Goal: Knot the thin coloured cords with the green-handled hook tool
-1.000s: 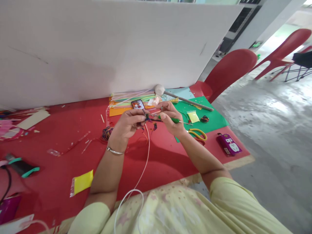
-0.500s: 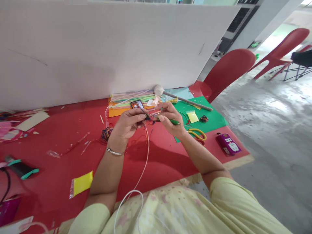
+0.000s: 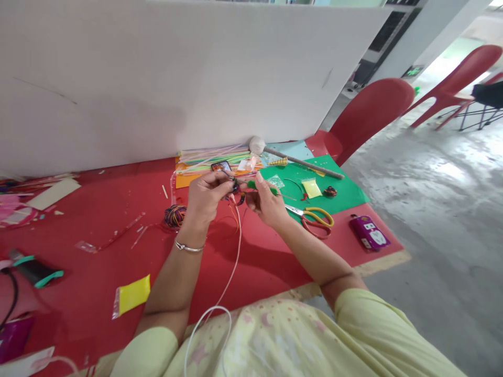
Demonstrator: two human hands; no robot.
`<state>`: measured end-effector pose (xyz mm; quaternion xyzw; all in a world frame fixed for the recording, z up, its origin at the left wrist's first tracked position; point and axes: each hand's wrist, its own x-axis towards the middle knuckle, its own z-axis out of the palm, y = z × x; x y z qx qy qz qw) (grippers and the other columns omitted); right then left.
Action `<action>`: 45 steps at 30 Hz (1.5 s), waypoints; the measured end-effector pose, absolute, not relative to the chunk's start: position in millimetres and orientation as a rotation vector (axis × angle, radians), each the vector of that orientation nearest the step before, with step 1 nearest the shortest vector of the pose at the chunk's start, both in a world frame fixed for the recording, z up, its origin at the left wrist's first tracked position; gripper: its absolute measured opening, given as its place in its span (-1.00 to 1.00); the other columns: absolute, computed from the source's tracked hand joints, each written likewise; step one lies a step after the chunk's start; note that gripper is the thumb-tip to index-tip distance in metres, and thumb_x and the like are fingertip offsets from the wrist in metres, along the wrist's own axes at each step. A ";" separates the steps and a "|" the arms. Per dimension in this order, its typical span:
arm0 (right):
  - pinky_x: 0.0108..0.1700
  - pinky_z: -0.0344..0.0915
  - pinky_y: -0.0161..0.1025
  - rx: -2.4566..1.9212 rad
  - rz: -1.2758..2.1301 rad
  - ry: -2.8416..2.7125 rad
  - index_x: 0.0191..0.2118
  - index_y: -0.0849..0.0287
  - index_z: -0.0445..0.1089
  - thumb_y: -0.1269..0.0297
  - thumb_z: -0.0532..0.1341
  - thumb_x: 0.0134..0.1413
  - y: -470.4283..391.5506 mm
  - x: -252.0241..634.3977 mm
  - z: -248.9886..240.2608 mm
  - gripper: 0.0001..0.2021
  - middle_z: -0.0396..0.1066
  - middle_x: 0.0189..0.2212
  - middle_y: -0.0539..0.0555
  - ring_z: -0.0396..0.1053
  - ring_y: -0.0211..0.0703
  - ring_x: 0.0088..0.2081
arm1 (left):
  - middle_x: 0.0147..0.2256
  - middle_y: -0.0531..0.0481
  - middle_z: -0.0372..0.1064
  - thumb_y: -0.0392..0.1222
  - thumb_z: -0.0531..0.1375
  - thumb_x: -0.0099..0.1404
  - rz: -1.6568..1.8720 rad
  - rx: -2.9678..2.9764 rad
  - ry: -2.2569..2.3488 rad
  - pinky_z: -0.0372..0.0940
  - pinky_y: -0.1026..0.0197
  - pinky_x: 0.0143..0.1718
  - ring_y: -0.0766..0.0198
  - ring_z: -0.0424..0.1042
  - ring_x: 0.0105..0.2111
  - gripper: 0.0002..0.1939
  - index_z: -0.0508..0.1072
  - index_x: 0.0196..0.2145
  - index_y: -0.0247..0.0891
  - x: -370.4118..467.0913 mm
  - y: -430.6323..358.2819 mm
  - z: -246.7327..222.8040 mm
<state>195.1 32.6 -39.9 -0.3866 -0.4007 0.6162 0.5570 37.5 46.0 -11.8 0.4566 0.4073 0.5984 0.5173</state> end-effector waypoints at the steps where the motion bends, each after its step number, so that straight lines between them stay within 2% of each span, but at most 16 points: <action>1: -0.69 0.04 -0.38 -0.906 1.448 -0.979 -0.22 0.13 0.53 -0.39 0.31 0.09 33.3 196.2 -40.3 -0.41 0.52 -0.40 0.02 0.29 -0.36 -0.61 | -0.55 0.10 0.42 -0.28 0.45 -0.05 1.462 1.111 0.990 0.15 0.32 -0.55 0.43 0.28 -0.58 -0.86 0.66 -0.45 -0.23 37.8 46.0 -11.6; 5: -0.57 0.41 -0.32 -0.832 1.432 -1.043 -0.23 0.14 0.51 -0.42 0.31 0.07 38.9 200.7 -42.5 -0.39 0.56 -0.29 0.09 0.55 -0.17 -0.41 | -0.55 0.09 0.44 -0.24 0.46 -0.05 1.433 1.064 0.959 0.14 0.33 -0.57 0.43 0.28 -0.59 -0.82 0.68 -0.40 -0.22 36.6 45.0 -9.6; 8: -0.50 0.51 -0.27 -0.801 1.432 -1.062 -0.26 0.15 0.50 -0.42 0.31 0.07 42.3 202.0 -44.5 -0.38 0.57 -0.30 0.11 0.59 -0.13 -0.36 | -0.55 0.09 0.45 -0.24 0.48 -0.07 1.382 1.015 0.927 0.13 0.35 -0.59 0.44 0.30 -0.60 -0.79 0.69 -0.38 -0.22 35.3 44.1 -7.8; 14: -0.50 0.49 -0.28 -0.790 1.451 -1.030 -0.31 0.14 0.47 -0.46 0.30 0.03 42.9 199.9 -45.3 -0.36 0.57 -0.31 0.11 0.59 -0.14 -0.35 | -0.59 0.09 0.41 -0.23 0.50 -0.07 1.347 0.942 0.900 0.05 0.37 -0.62 0.43 0.30 -0.60 -0.77 0.70 -0.37 -0.23 34.3 45.2 -7.1; 19: -0.50 0.48 -0.26 -0.784 1.463 -1.044 -0.26 0.15 0.50 -0.46 0.23 0.12 43.2 200.3 -45.3 -0.35 0.57 -0.30 0.15 0.62 -0.07 -0.27 | -0.59 0.09 0.40 -0.25 0.50 -0.08 1.349 0.948 0.909 0.06 0.36 -0.61 0.44 0.30 -0.60 -0.80 0.68 -0.41 -0.23 32.6 45.8 -9.0; 25: -0.40 0.57 -0.22 -0.707 1.448 -1.095 -0.29 0.16 0.54 -0.42 0.30 0.08 43.7 205.2 -52.8 -0.38 0.61 -0.28 0.15 0.64 -0.06 -0.28 | -0.57 0.07 0.43 -0.26 0.48 -0.07 1.308 0.907 0.893 0.06 0.38 -0.61 0.43 0.33 -0.59 -0.78 0.70 -0.38 -0.25 29.0 45.2 -8.8; 31: -0.34 0.61 -0.17 -0.646 1.396 -1.251 -0.26 0.18 0.61 -0.39 0.32 0.09 48.0 216.6 -60.6 -0.38 0.61 -0.39 0.13 0.65 -0.03 -0.31 | -0.56 0.06 0.44 -0.26 0.48 -0.09 1.294 0.890 0.891 0.03 0.38 -0.62 0.43 0.34 -0.59 -0.79 0.70 -0.40 -0.24 27.1 43.7 -4.7; 36: -0.31 0.62 -0.16 -0.538 1.377 -1.345 -0.19 0.16 0.66 -0.27 0.35 0.17 48.5 223.7 -56.0 -0.48 0.62 -0.39 0.11 0.64 -0.07 -0.38 | -0.56 0.06 0.44 -0.27 0.47 -0.11 1.270 0.883 0.882 0.02 0.38 -0.63 0.43 0.32 -0.59 -0.78 0.71 -0.40 -0.25 27.8 41.7 -2.2; 45: -0.21 0.63 -0.16 -0.517 1.123 -1.573 0.01 0.11 0.67 -0.16 0.34 0.25 46.4 235.7 -48.7 -0.53 0.68 -0.24 0.14 0.67 -0.05 -0.30 | -0.53 0.05 0.47 -0.28 0.46 -0.11 1.180 0.850 0.852 0.03 0.39 -0.64 0.42 0.36 -0.60 -0.75 0.71 -0.36 -0.26 23.9 42.3 -4.1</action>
